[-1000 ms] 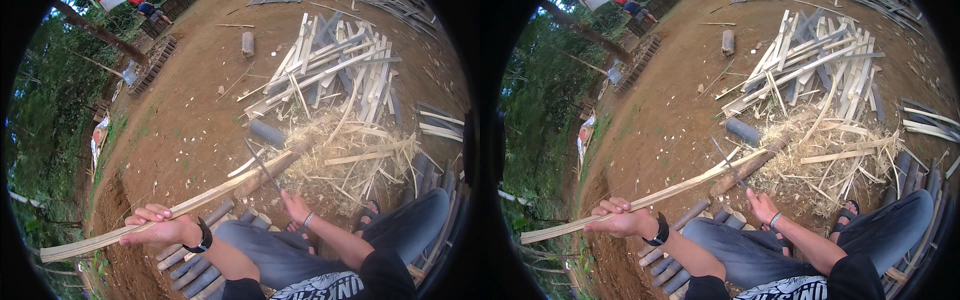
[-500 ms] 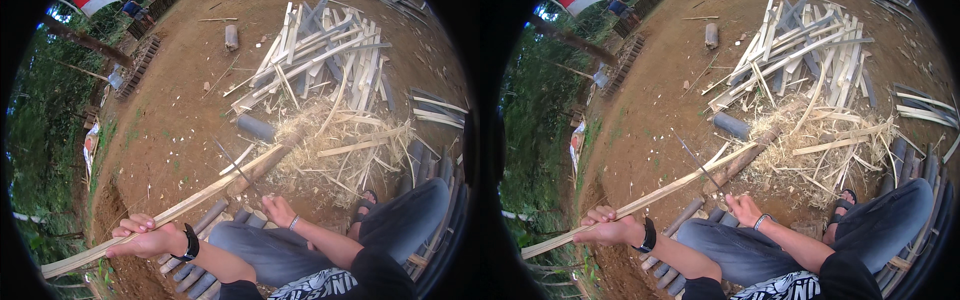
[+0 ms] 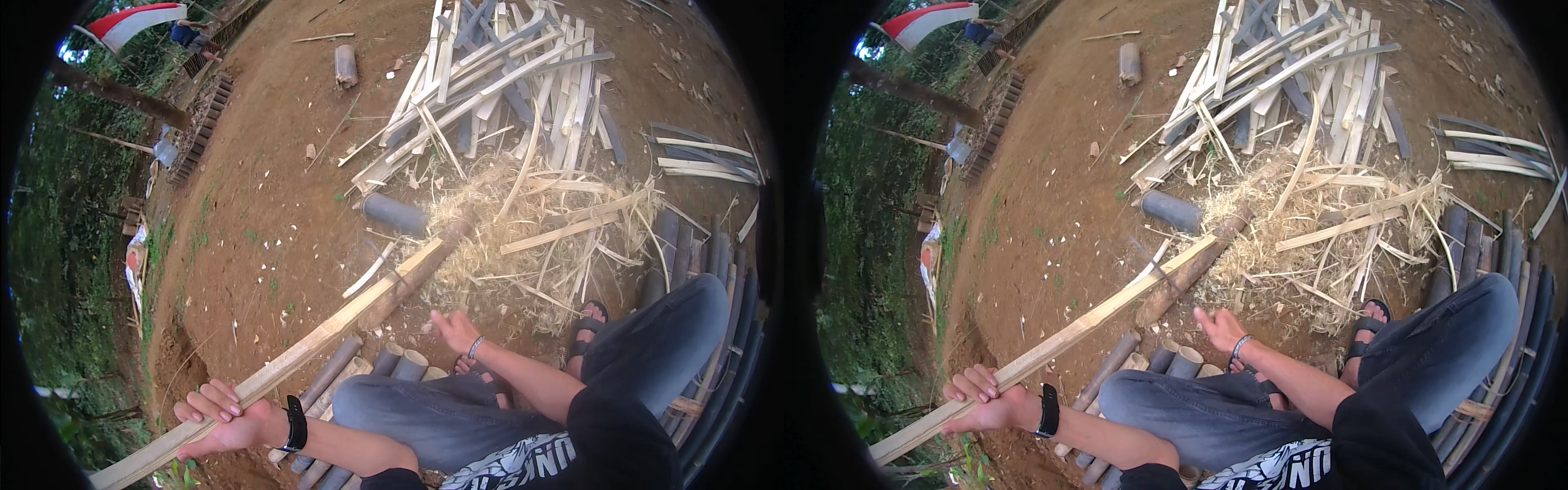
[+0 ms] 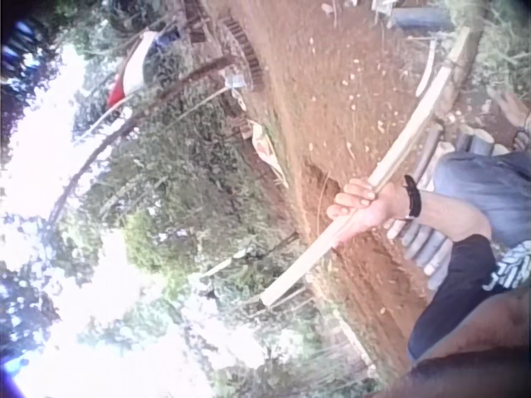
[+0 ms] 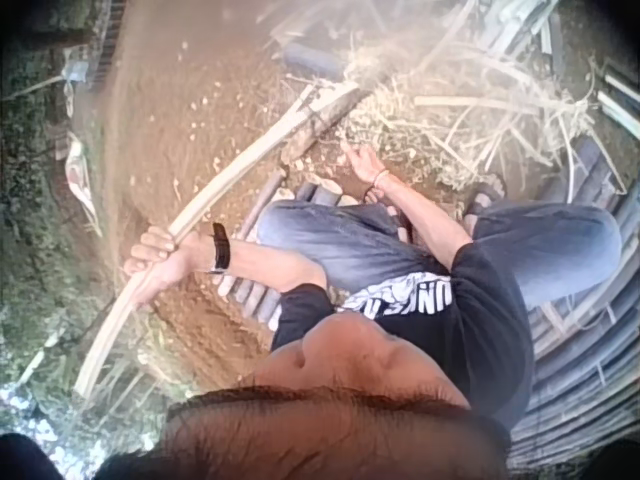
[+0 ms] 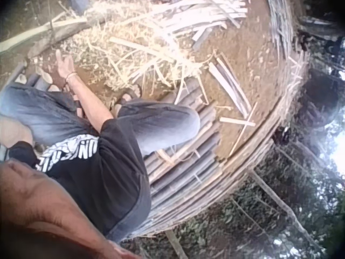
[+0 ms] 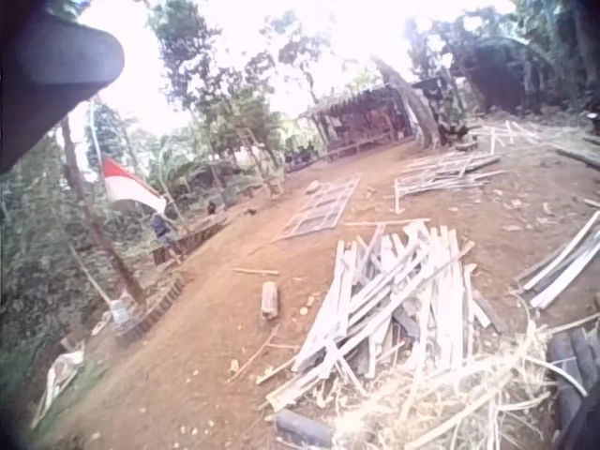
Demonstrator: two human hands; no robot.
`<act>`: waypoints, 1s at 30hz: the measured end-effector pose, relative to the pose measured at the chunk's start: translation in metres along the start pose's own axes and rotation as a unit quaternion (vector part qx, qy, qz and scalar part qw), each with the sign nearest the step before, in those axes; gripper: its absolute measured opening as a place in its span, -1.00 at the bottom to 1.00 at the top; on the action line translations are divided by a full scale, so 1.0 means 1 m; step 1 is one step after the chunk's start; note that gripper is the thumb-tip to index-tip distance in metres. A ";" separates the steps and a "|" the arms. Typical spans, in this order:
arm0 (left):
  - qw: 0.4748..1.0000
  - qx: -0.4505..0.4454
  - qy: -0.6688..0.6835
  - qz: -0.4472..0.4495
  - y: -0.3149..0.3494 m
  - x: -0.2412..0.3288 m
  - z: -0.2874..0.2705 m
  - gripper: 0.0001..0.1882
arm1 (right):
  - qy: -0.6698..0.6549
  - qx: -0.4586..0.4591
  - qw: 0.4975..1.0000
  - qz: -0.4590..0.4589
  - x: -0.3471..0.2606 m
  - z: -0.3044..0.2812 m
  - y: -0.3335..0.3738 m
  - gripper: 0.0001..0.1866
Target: The person uses a large blade to shave and smooth a strip of bamboo, repeatedly drawing the tool along the length of the material.
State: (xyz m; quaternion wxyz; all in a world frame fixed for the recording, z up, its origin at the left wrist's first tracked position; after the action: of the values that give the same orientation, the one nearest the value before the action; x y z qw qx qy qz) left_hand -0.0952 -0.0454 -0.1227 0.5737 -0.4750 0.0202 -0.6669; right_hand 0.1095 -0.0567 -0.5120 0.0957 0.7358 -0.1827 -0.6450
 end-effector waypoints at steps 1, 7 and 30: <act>1.000 0.008 0.003 -0.003 0.000 -0.001 -0.003 -0.37 | -0.010 0.011 0.999 0.043 0.003 -0.002 -0.007 -0.19; 1.000 -0.011 0.002 -0.006 0.001 -0.001 -0.002 -0.38 | -0.021 -0.023 0.998 -0.050 -0.044 0.019 0.010 -0.19; 0.999 -0.041 0.009 -0.010 -0.001 -0.005 0.005 -0.39 | -0.060 0.051 0.996 0.033 0.022 -0.002 -0.029 -0.17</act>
State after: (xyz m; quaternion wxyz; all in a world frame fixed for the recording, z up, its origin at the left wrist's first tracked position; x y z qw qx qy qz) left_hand -0.0926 -0.0387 -0.1223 0.5470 -0.4922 0.0476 -0.6755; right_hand 0.1184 -0.0388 -0.5424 0.0679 0.6930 -0.2452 -0.6746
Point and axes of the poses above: each hand's wrist, its own y-axis away from the middle knuckle, its own z-axis out of the palm, x = y × z, the point moved 5 cm from there along -y, towards the middle knuckle, and after that the axes turned 13 degrees about x, right-handed, at the moved point
